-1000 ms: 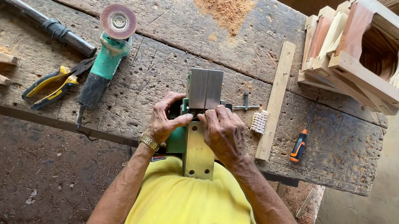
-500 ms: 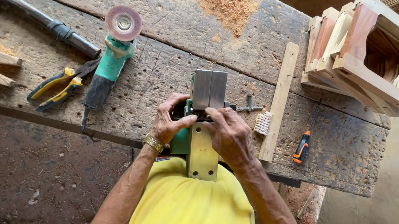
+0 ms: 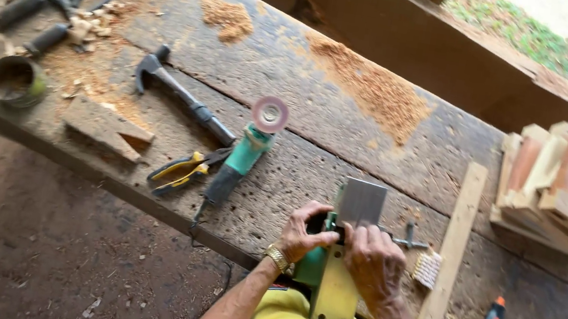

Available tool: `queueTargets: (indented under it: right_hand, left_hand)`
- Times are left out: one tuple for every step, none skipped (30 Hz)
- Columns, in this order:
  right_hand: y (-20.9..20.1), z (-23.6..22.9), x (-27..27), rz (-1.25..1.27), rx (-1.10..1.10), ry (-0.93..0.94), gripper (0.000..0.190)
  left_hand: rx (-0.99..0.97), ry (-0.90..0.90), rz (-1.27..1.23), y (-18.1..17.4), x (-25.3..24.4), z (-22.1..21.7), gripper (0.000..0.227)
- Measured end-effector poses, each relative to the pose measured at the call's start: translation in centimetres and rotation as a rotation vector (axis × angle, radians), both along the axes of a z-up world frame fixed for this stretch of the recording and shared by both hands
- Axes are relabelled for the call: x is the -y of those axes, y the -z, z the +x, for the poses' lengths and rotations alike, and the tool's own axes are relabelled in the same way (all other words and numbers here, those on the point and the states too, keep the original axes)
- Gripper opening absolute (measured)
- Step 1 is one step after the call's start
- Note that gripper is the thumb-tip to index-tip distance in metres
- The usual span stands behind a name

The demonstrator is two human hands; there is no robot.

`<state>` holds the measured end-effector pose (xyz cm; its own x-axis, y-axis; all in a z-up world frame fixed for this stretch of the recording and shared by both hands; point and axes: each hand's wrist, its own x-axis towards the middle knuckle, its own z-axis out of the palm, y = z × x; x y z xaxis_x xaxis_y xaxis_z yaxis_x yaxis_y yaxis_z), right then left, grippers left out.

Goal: The recorder is adjusting the blades and internal components of an electric wood planer on a workbench.

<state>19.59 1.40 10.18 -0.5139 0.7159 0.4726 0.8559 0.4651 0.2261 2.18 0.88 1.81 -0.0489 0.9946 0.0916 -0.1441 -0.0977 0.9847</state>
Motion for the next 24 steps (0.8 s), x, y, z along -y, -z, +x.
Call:
queueTargets:
  right_hand:
    - [-0.3,0.1,-0.2,0.002,-0.006,-0.025,0.037]
    - [-0.6,0.2,-0.2,-0.050,0.038,0.030,0.047]
    - [-0.9,0.3,-0.3,-0.102,0.083,0.085,0.058]
    - [-1.2,0.5,-0.2,-0.101,0.077,0.060,0.058]
    - [-1.5,0.6,-0.1,-0.207,0.017,0.022,0.050]
    - [-1.8,0.9,0.0,-0.317,-0.038,-0.019,0.048]
    - [-1.7,1.0,0.2,-0.321,-0.039,-0.045,0.048]
    - [-1.7,1.3,0.2,-0.340,-0.003,-0.068,0.029]
    - [-1.7,1.6,0.3,-0.358,0.033,-0.091,0.011]
    - [-1.4,1.8,0.1,-0.360,0.035,-0.109,0.011]
    - [-1.1,2.0,-0.1,-0.306,0.082,-0.097,0.013]
    - [-0.8,2.2,-0.2,-0.255,0.129,-0.085,0.016]
    - [-0.1,2.5,-0.4,-0.258,0.131,-0.103,0.016]
    - [0.7,2.9,-0.7,-0.254,0.154,-0.063,0.023]
    - [1.4,3.2,-1.0,-0.248,0.177,-0.023,0.031]
    - [1.2,2.9,-0.8,-0.249,0.176,-0.044,0.031]
    - [1.0,2.7,-0.7,-0.243,0.172,-0.007,0.041]
    - [0.7,2.7,-0.5,-0.236,0.171,0.035,0.052]
    - [-0.1,2.2,-0.6,-0.236,0.171,0.020,0.052]
    - [-1.0,2.0,-0.6,-0.245,0.165,0.017,0.040]
    - [-1.9,1.8,-0.6,-0.254,0.159,0.015,0.039]
    - [-1.6,1.9,-0.6,-0.259,0.165,0.010,0.039]
    - [-1.4,2.1,-0.7,-0.257,0.215,-0.034,0.024]
    - [-1.1,2.3,-0.7,-0.256,0.263,-0.077,0.010]
  left_hand:
    - [-0.006,-0.025,0.002,-1.0,-0.1,-0.3,0.062]
    - [-0.090,0.003,0.010,-1.9,0.0,-0.5,0.057]
    - [-0.175,0.030,0.017,-2.9,0.0,-0.8,0.053]
    - [-0.182,0.006,0.014,-2.6,0.0,-0.7,0.053]
    - [-0.180,-0.004,0.034,-2.4,-0.1,-0.7,0.054]
    - [-0.177,-0.014,0.051,-2.1,0.0,-0.5,0.054]
    - [-0.183,-0.040,0.045,-2.2,0.1,-0.6,0.054]
    - [-0.188,-0.019,0.030,-2.4,0.1,-0.6,0.055]
    - [-0.193,0.001,0.015,-2.5,0.1,-0.6,0.056]
    - [-0.194,-0.018,0.012,-2.9,0.1,-0.6,0.056]
    - [-0.196,-0.003,0.003,-3.3,0.1,-0.7,0.056]
    - [-0.196,0.011,-0.009,-3.7,0.3,-0.6,0.056]
    - [-0.196,-0.006,-0.016,-3.4,0.2,-0.5,0.056]
    - [-0.183,-0.008,-0.020,-3.2,0.2,-0.4,0.057]
    - [-0.170,-0.010,-0.023,-2.9,0.2,-0.3,0.058]
    - [-0.174,-0.029,-0.027,-2.8,0.3,-0.4,0.058]
    - [-0.175,-0.013,-0.029,-2.7,0.3,-0.4,0.059]
    - [-0.173,0.007,-0.029,-2.6,0.2,-0.3,0.060]
    - [-0.174,-0.008,-0.032,-2.7,0.1,-0.6,0.060]
    - [-0.170,0.006,-0.056,-2.8,0.2,-0.5,0.065]
    - [-0.166,0.019,-0.079,-2.9,0.1,-0.5,0.069]
    - [-0.161,0.015,-0.085,-2.7,0.0,-0.4,0.069]
    - [-0.158,0.009,-0.076,-2.6,-0.1,-0.3,0.069]
    - [-0.156,0.005,-0.068,-2.4,-0.1,-0.2,0.068]
